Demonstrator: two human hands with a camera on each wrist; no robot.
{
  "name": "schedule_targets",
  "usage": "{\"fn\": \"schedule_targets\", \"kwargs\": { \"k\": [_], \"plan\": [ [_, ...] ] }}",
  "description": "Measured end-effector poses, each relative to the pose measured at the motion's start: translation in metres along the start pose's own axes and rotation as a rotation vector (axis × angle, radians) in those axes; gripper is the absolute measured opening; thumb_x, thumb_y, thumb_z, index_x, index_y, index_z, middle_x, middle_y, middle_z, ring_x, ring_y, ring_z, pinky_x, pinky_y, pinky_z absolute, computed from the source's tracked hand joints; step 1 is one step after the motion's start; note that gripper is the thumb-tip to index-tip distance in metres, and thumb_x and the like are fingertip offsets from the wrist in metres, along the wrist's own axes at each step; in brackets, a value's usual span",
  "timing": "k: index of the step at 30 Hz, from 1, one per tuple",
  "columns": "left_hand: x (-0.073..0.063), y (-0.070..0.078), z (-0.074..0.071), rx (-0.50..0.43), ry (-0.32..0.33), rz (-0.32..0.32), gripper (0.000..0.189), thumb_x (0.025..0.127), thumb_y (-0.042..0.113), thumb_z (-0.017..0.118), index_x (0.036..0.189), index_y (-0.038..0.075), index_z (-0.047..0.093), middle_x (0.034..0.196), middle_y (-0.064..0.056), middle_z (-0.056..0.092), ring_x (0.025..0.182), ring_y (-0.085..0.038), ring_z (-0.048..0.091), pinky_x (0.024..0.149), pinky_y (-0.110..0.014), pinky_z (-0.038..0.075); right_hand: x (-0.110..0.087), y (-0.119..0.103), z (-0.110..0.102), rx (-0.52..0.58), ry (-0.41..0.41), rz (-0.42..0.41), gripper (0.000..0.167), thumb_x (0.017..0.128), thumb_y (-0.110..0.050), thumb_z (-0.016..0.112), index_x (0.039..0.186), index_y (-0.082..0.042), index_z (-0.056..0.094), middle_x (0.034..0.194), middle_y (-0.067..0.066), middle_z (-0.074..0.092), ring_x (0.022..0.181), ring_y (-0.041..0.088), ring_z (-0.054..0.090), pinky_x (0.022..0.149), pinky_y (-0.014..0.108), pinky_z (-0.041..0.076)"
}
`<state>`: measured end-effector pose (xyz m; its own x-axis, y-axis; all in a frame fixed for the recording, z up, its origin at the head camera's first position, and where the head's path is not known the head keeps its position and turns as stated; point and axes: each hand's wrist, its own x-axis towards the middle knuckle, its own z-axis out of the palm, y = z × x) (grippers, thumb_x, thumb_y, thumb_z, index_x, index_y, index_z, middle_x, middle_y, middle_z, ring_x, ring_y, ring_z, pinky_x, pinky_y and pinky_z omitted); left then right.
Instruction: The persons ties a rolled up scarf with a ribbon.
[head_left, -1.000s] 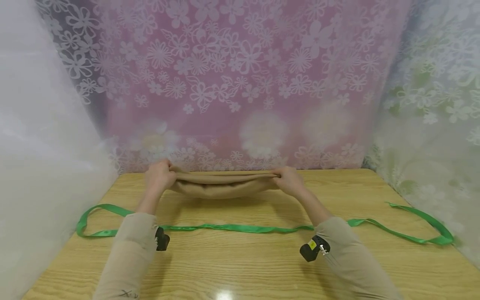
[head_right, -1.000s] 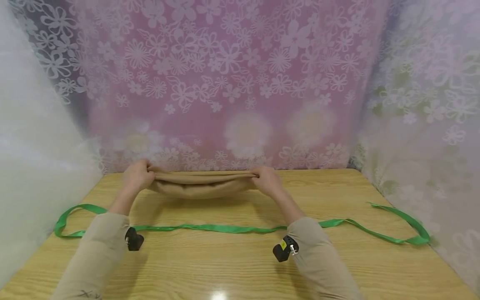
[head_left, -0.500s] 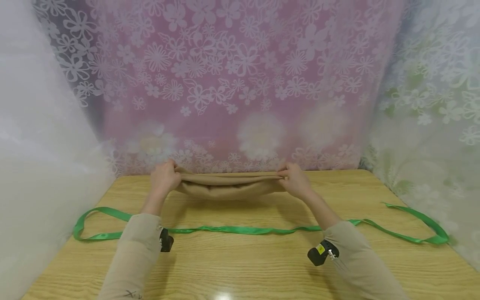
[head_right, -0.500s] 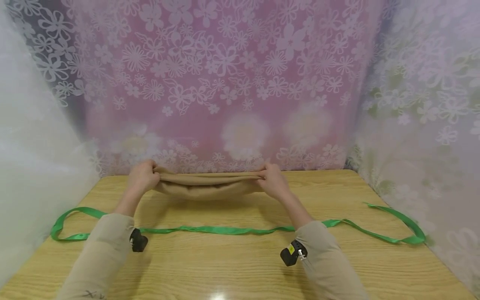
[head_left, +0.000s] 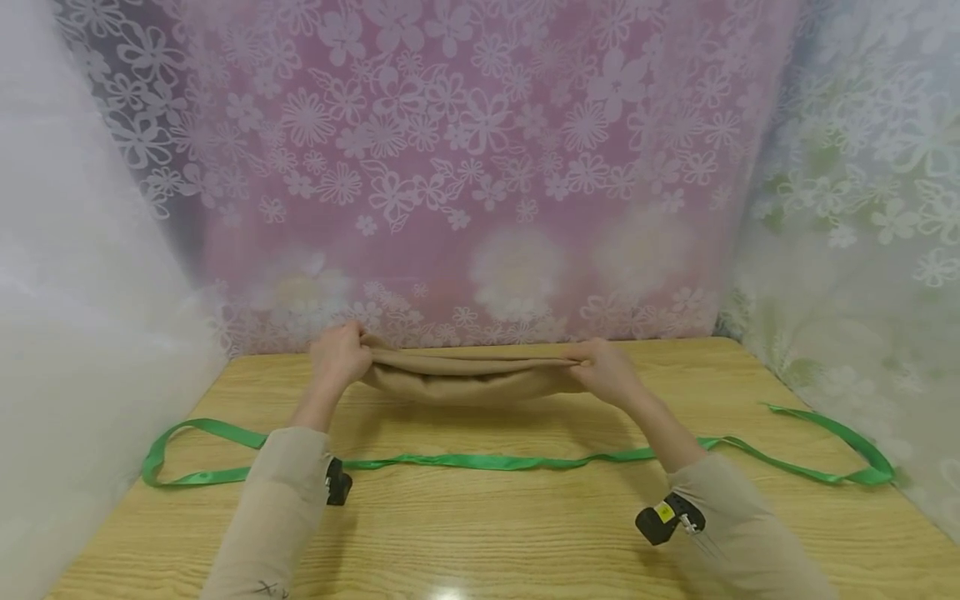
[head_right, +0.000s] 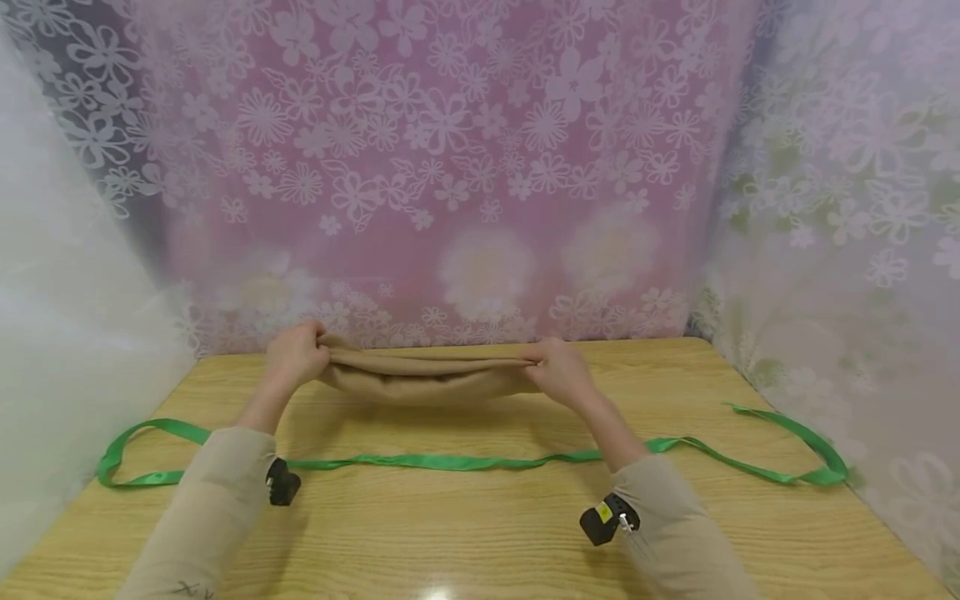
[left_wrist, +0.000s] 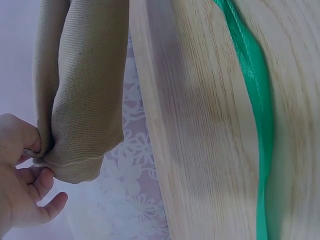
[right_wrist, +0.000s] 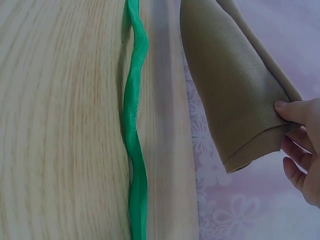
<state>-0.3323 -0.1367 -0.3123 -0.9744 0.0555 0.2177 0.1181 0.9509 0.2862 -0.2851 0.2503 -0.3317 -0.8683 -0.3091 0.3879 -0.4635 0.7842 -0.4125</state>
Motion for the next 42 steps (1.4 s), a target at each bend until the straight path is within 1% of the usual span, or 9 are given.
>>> {"fn": "schedule_targets", "kwargs": {
  "k": [7,10,12,19,24,29,35,39,42],
  "plan": [
    [0.002,0.012,0.004,-0.013,-0.008,0.027,0.034,0.089,0.01,0.046,0.121,0.001,0.054,0.112,-0.02,0.06,0.098,-0.037,0.056,0.081,-0.051,0.044,-0.011,0.004,-0.011,-0.019,0.003,-0.011,0.022,0.084,-0.006,0.063,0.104,0.001,0.069,0.098,0.016,0.067,0.09,0.032,0.057,0.072,0.048,0.048],
    [0.003,0.017,0.007,-0.006,-0.004,0.042,0.033,0.09,0.011,0.047,0.12,0.001,0.055,0.111,-0.019,0.06,0.099,-0.036,0.056,0.085,-0.05,0.043,-0.016,0.007,-0.016,-0.037,-0.009,-0.014,0.021,0.085,-0.008,0.063,0.104,0.0,0.07,0.099,0.014,0.067,0.092,0.032,0.057,0.076,0.049,0.047],
    [0.004,0.019,0.009,0.003,-0.004,0.044,0.033,0.09,0.012,0.047,0.12,0.001,0.055,0.11,-0.019,0.06,0.099,-0.036,0.056,0.085,-0.05,0.042,-0.018,0.009,-0.018,-0.048,-0.017,-0.036,0.019,0.085,-0.007,0.063,0.102,-0.001,0.07,0.099,0.013,0.067,0.095,0.033,0.057,0.079,0.051,0.047],
    [0.004,0.029,0.013,-0.001,-0.019,0.077,0.032,0.089,0.01,0.049,0.118,0.0,0.056,0.109,-0.02,0.059,0.099,-0.038,0.055,0.086,-0.052,0.042,-0.029,0.016,-0.028,-0.025,-0.064,-0.134,0.014,0.082,0.002,0.064,0.086,-0.009,0.073,0.085,0.004,0.067,0.084,0.026,0.059,0.069,0.042,0.047],
    [0.005,0.035,0.017,0.003,-0.031,0.093,0.033,0.085,0.009,0.051,0.117,0.001,0.057,0.108,-0.018,0.06,0.098,-0.037,0.055,0.086,-0.052,0.041,-0.038,0.019,-0.035,-0.009,-0.083,-0.161,0.018,0.081,0.003,0.066,0.09,-0.011,0.073,0.093,0.003,0.067,0.088,0.026,0.059,0.072,0.042,0.049],
    [0.007,0.042,0.021,-0.006,-0.058,0.094,0.036,0.085,0.009,0.051,0.119,0.002,0.056,0.11,-0.018,0.06,0.1,-0.038,0.054,0.088,-0.054,0.039,-0.046,0.015,-0.042,0.011,-0.076,-0.213,0.019,0.08,0.003,0.068,0.086,-0.014,0.072,0.09,-0.001,0.065,0.085,0.021,0.057,0.07,0.039,0.048],
    [0.009,0.047,0.023,0.002,-0.084,0.103,0.035,0.086,0.01,0.051,0.12,0.003,0.056,0.111,-0.017,0.061,0.099,-0.036,0.056,0.088,-0.053,0.041,-0.052,0.006,-0.049,-0.003,-0.108,-0.235,0.023,0.077,0.004,0.068,0.076,-0.019,0.067,0.079,-0.009,0.061,0.073,0.013,0.049,0.062,0.031,0.039],
    [0.009,0.051,0.026,0.009,-0.106,0.114,0.034,0.088,0.01,0.051,0.121,0.002,0.055,0.11,-0.018,0.061,0.098,-0.037,0.057,0.087,-0.052,0.042,-0.058,0.002,-0.053,-0.004,-0.143,-0.243,0.022,0.078,0.002,0.069,0.078,-0.021,0.069,0.079,-0.013,0.059,0.072,0.012,0.05,0.062,0.031,0.04],
    [0.009,0.056,0.027,0.024,-0.102,0.122,0.033,0.088,0.011,0.052,0.12,0.004,0.056,0.111,-0.016,0.061,0.101,-0.037,0.055,0.091,-0.054,0.038,-0.062,-0.001,-0.057,0.022,-0.156,-0.308,0.023,0.077,0.002,0.069,0.085,-0.02,0.072,0.081,-0.012,0.06,0.074,0.01,0.053,0.063,0.03,0.044]
  ]
}}
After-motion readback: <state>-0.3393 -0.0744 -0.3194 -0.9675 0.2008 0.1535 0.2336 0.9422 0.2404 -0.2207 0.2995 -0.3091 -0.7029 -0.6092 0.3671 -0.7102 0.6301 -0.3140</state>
